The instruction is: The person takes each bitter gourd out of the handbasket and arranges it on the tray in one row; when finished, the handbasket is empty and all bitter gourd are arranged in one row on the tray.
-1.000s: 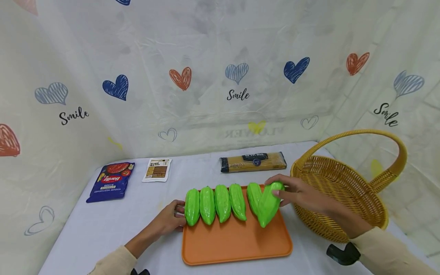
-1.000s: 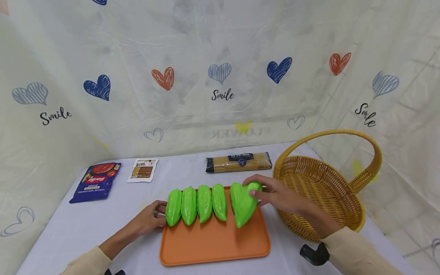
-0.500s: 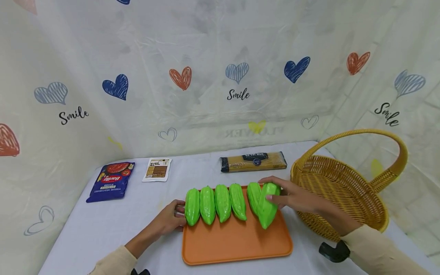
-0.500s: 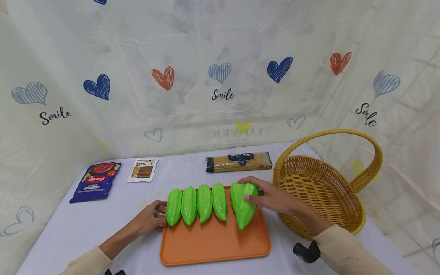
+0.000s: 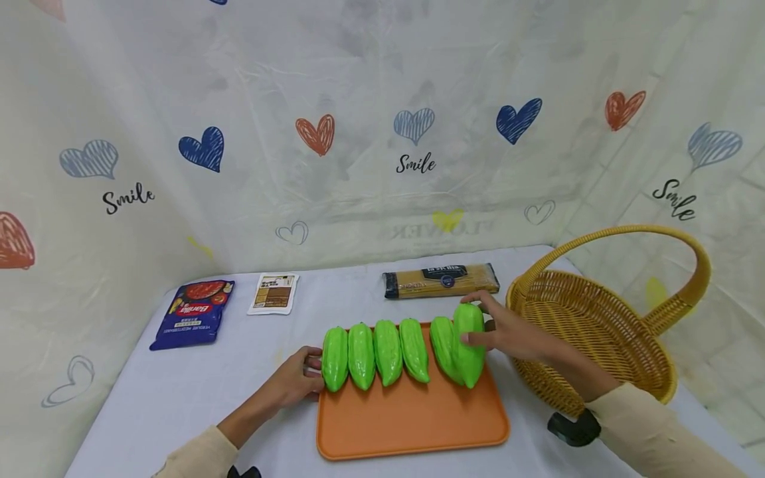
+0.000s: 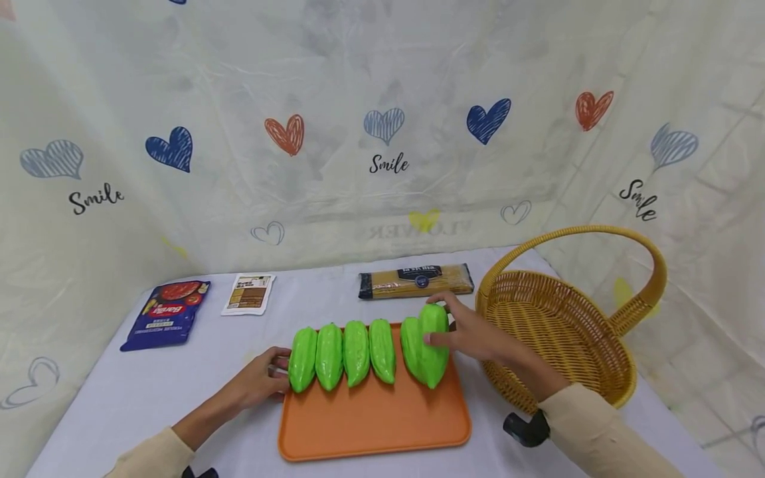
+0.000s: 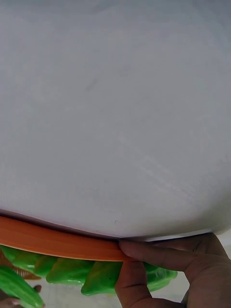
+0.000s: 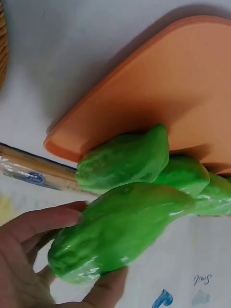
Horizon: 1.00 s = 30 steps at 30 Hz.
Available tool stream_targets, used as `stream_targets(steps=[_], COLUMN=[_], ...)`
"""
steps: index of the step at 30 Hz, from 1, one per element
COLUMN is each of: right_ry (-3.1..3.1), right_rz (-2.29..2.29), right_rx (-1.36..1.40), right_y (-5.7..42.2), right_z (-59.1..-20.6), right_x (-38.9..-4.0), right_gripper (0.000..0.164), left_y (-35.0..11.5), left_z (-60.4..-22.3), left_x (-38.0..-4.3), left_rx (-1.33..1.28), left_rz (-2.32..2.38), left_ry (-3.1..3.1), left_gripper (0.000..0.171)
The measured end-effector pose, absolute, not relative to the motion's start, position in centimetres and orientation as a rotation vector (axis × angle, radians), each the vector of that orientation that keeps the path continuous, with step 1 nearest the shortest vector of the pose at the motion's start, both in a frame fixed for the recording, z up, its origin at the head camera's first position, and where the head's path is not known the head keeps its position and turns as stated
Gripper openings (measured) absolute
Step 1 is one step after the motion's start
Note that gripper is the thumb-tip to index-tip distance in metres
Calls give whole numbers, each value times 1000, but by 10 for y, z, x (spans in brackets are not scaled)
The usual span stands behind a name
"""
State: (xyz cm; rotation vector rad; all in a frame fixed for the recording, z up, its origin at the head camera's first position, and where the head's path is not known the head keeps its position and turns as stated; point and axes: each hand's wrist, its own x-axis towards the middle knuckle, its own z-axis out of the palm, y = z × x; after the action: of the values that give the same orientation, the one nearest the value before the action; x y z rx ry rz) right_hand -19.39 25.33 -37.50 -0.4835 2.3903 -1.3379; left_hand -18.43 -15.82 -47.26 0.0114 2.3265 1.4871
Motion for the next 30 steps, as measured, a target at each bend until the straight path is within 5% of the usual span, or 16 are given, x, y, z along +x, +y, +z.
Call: stream_targets(steps=[16,30], right_ry=[2825,2789], right_rz=[-924,-889], right_rx=[-208,-246], right_y=[237,232], right_z=[-380,-404], right_x=[-204,-211], right_gripper=[72,71], left_y=[-160,-160], left_z=[-475,-475], left_x=[-184,-185], left_rx=[63,70], left_rz=[1512,1515], left_ry=[2313,2298], left_gripper=[68,70])
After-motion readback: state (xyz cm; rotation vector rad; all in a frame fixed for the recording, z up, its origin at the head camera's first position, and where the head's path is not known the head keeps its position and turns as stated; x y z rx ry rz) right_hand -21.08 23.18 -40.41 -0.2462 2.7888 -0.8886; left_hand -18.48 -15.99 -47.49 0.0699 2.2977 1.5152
